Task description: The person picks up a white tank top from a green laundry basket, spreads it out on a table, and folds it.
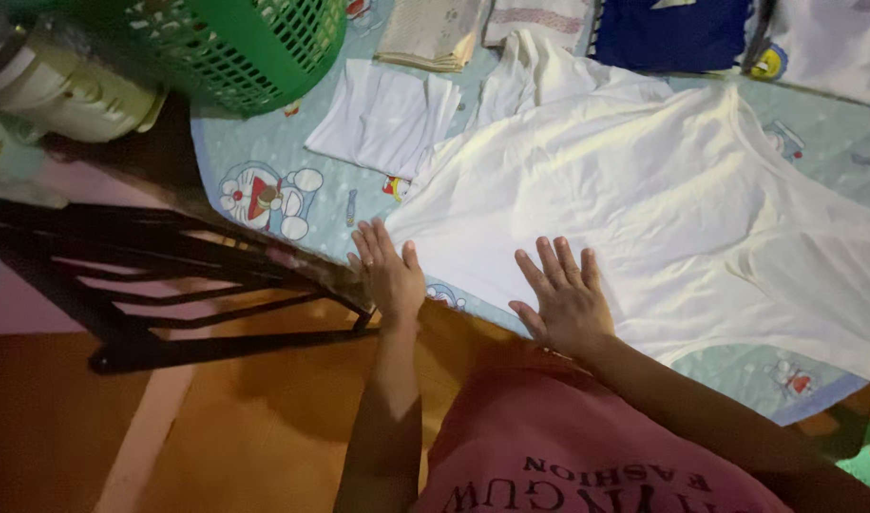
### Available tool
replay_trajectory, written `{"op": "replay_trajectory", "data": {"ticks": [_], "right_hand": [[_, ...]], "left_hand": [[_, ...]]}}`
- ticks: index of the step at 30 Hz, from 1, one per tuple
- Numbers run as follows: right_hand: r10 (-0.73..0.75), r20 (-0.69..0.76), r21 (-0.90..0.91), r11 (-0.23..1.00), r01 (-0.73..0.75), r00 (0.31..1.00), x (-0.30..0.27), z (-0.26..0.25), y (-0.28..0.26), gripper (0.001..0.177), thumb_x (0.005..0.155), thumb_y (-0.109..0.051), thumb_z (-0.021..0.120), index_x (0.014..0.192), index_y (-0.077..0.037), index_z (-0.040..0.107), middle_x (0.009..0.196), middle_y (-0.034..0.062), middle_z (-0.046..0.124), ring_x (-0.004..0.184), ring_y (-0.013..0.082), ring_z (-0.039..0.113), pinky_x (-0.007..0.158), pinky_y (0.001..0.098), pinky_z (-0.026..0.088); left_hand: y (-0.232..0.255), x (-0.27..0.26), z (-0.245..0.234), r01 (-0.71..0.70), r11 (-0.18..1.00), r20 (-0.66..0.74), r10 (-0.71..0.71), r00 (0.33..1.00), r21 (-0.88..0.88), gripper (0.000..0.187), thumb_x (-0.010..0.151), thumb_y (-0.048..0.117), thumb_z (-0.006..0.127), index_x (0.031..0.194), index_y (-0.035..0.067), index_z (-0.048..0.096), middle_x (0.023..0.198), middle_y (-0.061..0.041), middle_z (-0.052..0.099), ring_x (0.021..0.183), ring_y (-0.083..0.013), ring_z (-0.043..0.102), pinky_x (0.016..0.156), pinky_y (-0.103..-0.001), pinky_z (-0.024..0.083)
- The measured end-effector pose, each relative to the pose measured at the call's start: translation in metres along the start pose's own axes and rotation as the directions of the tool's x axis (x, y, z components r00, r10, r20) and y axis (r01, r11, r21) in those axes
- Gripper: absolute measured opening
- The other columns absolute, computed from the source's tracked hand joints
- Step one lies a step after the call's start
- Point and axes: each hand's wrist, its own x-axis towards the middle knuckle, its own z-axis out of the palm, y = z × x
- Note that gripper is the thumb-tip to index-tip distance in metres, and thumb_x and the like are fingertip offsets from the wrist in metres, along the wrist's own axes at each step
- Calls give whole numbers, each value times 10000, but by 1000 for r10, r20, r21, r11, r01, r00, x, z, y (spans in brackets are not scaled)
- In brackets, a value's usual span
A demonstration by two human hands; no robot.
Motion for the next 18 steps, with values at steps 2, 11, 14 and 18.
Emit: {"op": "replay_trajectory", "data": {"ticks": [2, 11, 14, 18], "right_hand": [[-7, -4, 11, 1000, 7, 1000, 0, 0, 0, 768, 981, -668, 194, 1601, -221, 123, 1653, 144, 70, 1530, 338, 0, 1200, 579, -3], [-8, -36, 24, 1000, 9, 999, 2, 0, -1, 765, 976, -662, 209, 1597, -222, 127, 1648, 156, 84, 1528, 349, 16, 1199, 586, -12], [-9, -79, 51, 999, 13, 997, 3, 0, -1, 769, 976, -662, 213, 1598, -215, 151, 1651, 164, 106, 1533, 351, 29, 1211, 587, -6], [-10, -133, 65, 998, 19, 991, 4, -4, -4, 754, 985, -652, 226, 1599, -215, 184, 1662, 166, 133, 1540, 339, 41, 1224, 580, -4]], "left_hand": [[-7, 1, 7, -1, 997, -100, -6, 995, -74, 679, 1059, 372, 480, 1610, 20, 295, 1692, -218, 200, 1590, -384, 131, 1270, -584, 75], [-19, 5, 16, 4, 997, -109, -11, 994, -71, 632, 1040, 363, 514, 1561, 42, 356, 1674, -254, 228, 1574, -389, 141, 1253, -586, 87], [-24, 5, 17, -53, 995, -150, 41, 988, -80, 579, 1046, 357, 542, 1496, 22, 399, 1645, -271, 259, 1558, -417, 166, 1242, -598, 99], [-34, 10, 13, -177, 968, -217, 136, 966, -180, 447, 1019, 298, 609, 1333, 13, 468, 1615, -305, 292, 1535, -439, 224, 1242, -612, 146]]}}
